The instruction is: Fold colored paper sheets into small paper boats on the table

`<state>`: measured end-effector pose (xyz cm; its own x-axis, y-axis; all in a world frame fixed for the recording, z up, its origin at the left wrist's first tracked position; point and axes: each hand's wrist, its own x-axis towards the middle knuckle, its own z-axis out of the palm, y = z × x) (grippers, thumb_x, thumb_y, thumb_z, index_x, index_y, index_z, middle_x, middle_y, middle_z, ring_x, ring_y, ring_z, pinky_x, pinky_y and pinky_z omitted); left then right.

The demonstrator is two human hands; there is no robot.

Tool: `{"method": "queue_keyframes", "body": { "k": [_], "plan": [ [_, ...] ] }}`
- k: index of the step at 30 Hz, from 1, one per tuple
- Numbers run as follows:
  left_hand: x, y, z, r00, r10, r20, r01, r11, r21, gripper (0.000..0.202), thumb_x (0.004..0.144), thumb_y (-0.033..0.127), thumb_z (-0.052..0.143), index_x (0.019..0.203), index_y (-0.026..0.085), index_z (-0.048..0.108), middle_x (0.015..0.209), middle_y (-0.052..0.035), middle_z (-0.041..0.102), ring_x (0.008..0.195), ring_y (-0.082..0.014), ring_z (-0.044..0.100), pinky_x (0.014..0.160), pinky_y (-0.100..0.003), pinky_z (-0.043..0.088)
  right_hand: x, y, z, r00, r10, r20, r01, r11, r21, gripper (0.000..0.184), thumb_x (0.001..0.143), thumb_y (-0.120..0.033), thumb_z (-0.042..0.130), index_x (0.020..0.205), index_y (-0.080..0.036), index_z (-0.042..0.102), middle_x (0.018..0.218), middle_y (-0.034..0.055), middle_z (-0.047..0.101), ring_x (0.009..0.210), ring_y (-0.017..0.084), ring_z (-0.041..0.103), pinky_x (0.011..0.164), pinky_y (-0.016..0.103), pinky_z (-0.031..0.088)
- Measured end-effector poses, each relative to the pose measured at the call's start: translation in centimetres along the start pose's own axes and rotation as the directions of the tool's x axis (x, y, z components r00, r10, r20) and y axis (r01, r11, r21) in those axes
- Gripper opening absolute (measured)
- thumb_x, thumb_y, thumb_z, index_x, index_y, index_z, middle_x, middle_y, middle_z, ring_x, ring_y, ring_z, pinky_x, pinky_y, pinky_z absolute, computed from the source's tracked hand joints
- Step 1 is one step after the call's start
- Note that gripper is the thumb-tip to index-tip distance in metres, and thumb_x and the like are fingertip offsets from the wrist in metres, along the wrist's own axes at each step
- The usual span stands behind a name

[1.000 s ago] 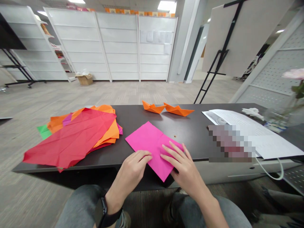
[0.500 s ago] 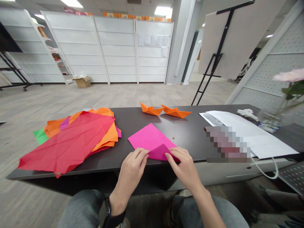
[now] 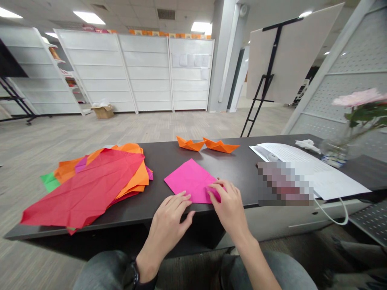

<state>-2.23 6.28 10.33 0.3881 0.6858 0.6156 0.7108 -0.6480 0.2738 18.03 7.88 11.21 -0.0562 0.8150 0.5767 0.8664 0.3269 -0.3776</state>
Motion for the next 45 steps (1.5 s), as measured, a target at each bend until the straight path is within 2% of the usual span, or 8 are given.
{"method": "queue_keyframes", "body": {
  "k": [6, 8, 11, 14, 19, 24, 36, 45],
  "plan": [
    [-0.4, 1.0, -0.7, 0.994, 0.016, 0.105, -0.013, 1.0, -0.025, 0.028, 0.086, 0.016, 0.064, 0.114, 0.02, 0.066, 0.117, -0.0081, 0.071, 0.116, -0.0263, 0.064, 0.1, -0.045, 0.054, -2.4, -2.3, 0.3, 0.984, -0.127, 0.123, 0.128, 0.992, -0.002, 0.03, 0.097, -0.021, 0.051, 0.125, -0.019, 0.063, 0.135, 0.0112, 0.065, 0.127, 0.029, 0.057, 0.106, 0.049, 0.045],
    [-0.1, 1.6, -0.9, 0.992, 0.019, 0.126, -0.013, 0.999, -0.044, 0.028, 0.085, 0.015, 0.065, 0.113, 0.019, 0.067, 0.114, -0.0084, 0.072, 0.108, -0.026, 0.067, 0.095, -0.045, 0.057, -2.7, -2.4, 0.4, 0.973, -0.138, 0.184, 0.141, 0.99, -0.004, 0.028, 0.099, -0.022, 0.048, 0.121, -0.018, 0.065, 0.143, 0.0107, 0.059, 0.137, 0.029, 0.049, 0.113, 0.053, 0.039],
    [0.4, 2.5, -1.5, 0.981, 0.024, 0.194, -0.006, 0.996, -0.094, 0.025, 0.085, 0.016, 0.066, 0.109, 0.02, 0.067, 0.107, -0.0066, 0.074, 0.099, -0.0245, 0.069, 0.09, -0.044, 0.058, -2.6, -1.8, 0.2, 0.961, -0.13, 0.242, 0.13, 0.991, 0.014, 0.026, 0.1, -0.021, 0.045, 0.113, -0.017, 0.067, 0.145, 0.0112, 0.057, 0.139, 0.028, 0.048, 0.117, 0.053, 0.034],
    [0.6, 2.6, -2.5, 0.959, 0.048, 0.28, -0.006, 0.989, -0.149, 0.026, 0.084, 0.019, 0.068, 0.11, 0.021, 0.067, 0.111, -0.0058, 0.074, 0.101, -0.0232, 0.068, 0.092, -0.041, 0.057, -2.3, -1.2, -0.5, 0.953, -0.146, 0.265, 0.14, 0.989, 0.041, 0.033, 0.099, -0.02, 0.046, 0.127, -0.017, 0.062, 0.142, 0.0104, 0.06, 0.136, 0.026, 0.051, 0.116, 0.052, 0.037],
    [-0.4, -0.2, -4.2, 0.925, 0.007, 0.379, 0.006, 0.999, -0.033, 0.057, 0.07, 0.019, 0.08, 0.124, 0.024, 0.065, 0.136, -0.0095, 0.064, 0.124, -0.031, 0.059, 0.106, -0.05, 0.049, -1.9, -0.9, -1.8, 0.942, -0.16, 0.294, 0.141, 0.986, 0.087, 0.036, 0.098, -0.018, 0.048, 0.13, -0.023, 0.064, 0.143, 0.0051, 0.06, 0.138, 0.026, 0.049, 0.117, 0.052, 0.035],
    [-1.8, -3.3, -4.2, 0.925, 0.027, 0.38, -0.041, 0.999, 0.03, 0.068, 0.073, 0.004, 0.063, 0.135, 0.031, 0.06, 0.144, -0.0058, 0.059, 0.13, -0.0286, 0.057, 0.108, -0.05, 0.049, -1.8, -0.6, -2.4, 0.918, -0.176, 0.355, 0.145, 0.983, 0.113, 0.039, 0.1, -0.023, 0.048, 0.136, -0.026, 0.059, 0.145, 0.0023, 0.059, 0.139, 0.022, 0.047, 0.119, 0.049, 0.033],
    [-2.1, -5.0, -3.8, 0.965, 0.11, 0.236, -0.1, 0.994, -0.054, 0.034, 0.087, 0.025, 0.062, 0.12, 0.031, 0.07, 0.126, -0.0048, 0.071, 0.115, -0.023, 0.068, 0.101, -0.036, 0.055, -0.6, 0.7, -2.8, 0.928, -0.133, 0.348, 0.095, 0.988, 0.124, 0.032, 0.101, -0.033, 0.05, 0.128, -0.027, 0.065, 0.142, 0.0034, 0.061, 0.139, 0.021, 0.048, 0.118, 0.048, 0.027],
    [3.6, -4.4, -4.2, 0.902, 0.09, 0.423, 0.041, 0.956, -0.291, 0.02, 0.092, 0.039, 0.06, 0.091, 0.028, 0.076, 0.112, -0.0031, 0.076, 0.106, -0.0213, 0.071, 0.097, -0.031, 0.056, -0.7, 0.6, -3.0, 0.927, -0.133, 0.35, 0.108, 0.99, 0.091, 0.034, 0.102, -0.033, 0.046, 0.132, -0.026, 0.061, 0.143, 0.003, 0.061, 0.14, 0.019, 0.046, 0.119, 0.045, 0.025]
  ]
}}
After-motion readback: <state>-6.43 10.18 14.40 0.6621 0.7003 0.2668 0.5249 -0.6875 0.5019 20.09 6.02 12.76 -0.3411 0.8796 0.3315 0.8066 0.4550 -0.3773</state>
